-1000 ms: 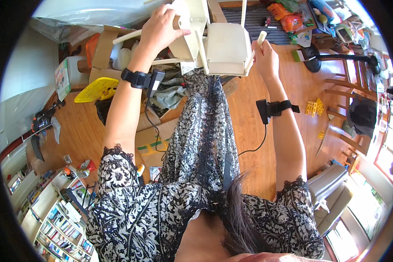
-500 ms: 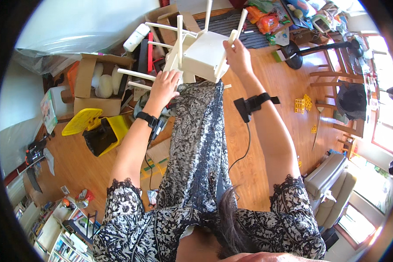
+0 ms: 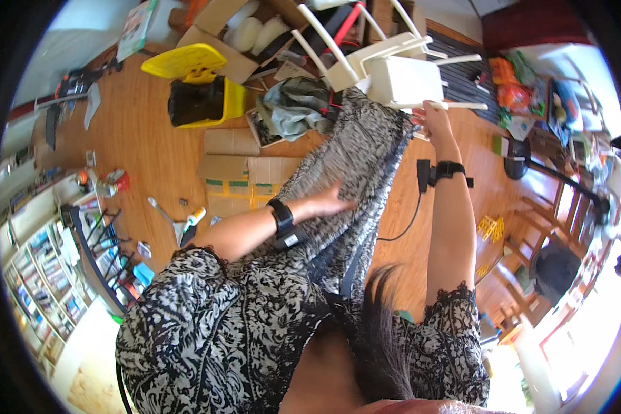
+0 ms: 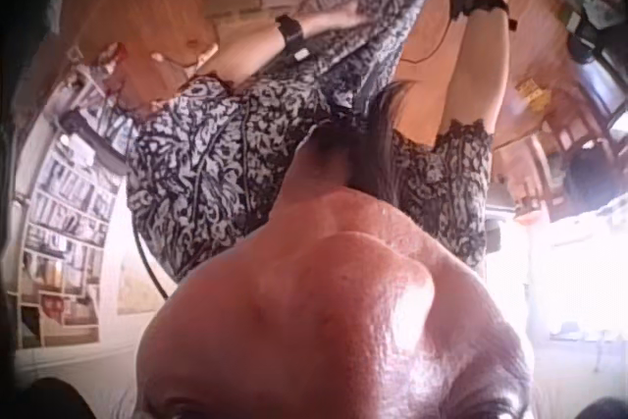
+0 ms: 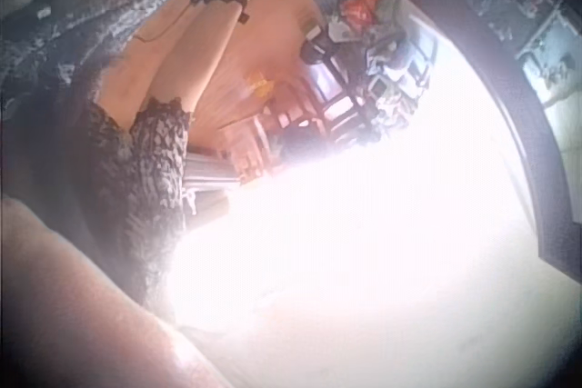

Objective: The person picks up a small white plastic stool, brushes it with a long-handled broom, and sweeps debris into a dustpan. They then sweep the floor around the stool and continue cleaning the stool's underside and legs.

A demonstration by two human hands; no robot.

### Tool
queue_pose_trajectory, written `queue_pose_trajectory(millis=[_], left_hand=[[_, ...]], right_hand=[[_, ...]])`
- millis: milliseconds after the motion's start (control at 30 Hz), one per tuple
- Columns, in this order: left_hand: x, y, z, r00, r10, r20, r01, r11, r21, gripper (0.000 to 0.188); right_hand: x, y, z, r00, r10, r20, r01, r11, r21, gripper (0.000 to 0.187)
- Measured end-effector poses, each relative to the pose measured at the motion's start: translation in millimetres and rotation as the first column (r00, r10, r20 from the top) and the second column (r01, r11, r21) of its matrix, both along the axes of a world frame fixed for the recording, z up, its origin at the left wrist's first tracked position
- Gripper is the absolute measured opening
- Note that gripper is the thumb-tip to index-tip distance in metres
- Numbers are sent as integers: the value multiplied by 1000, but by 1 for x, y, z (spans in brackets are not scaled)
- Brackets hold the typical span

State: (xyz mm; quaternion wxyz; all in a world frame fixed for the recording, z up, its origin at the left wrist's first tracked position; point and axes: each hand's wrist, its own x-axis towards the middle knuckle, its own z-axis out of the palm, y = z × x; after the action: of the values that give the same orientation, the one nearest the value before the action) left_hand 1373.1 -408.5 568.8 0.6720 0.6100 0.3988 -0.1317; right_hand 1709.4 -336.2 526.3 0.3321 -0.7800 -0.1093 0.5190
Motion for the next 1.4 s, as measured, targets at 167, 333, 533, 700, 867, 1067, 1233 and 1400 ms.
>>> queue_pose_trajectory(millis=[167,333,533,700,867,1067,1233,1400], left_hand=[[-101,-8,43,814,124,567,138,908,-397,26],[-228,39,78,518,19,855,522,785,-334,21],[-391,44,103,341,163,926,348,893,-285,20],[-648,-174,205,182,54,982,469,873,-134,21],[-953,-483,215,705,-65,706,58,998,34,25],[-1091,-726,104,888,390,-244,-210,816,538,21],[-1146,-1048,114,873,287,-393,-62,866,496,9],[-1158,-1535,178,832,400,-384,-262,894,362,10]], right_hand=[[-104,-20,-28,1000,-23,20,23,1000,-5,28],[-188,-18,-85,996,-15,-90,9,998,-64,17],[-375,-34,14,191,849,492,-832,406,-378,21],[-648,-280,143,-258,852,455,-755,116,-645,20],[-908,-580,183,663,744,-86,-745,645,-168,39],[-1020,-678,161,338,939,-61,-921,316,-230,34],[-1047,-931,172,267,960,-86,-939,238,-249,31],[-1069,-1410,241,442,841,-311,-896,401,-189,38]])
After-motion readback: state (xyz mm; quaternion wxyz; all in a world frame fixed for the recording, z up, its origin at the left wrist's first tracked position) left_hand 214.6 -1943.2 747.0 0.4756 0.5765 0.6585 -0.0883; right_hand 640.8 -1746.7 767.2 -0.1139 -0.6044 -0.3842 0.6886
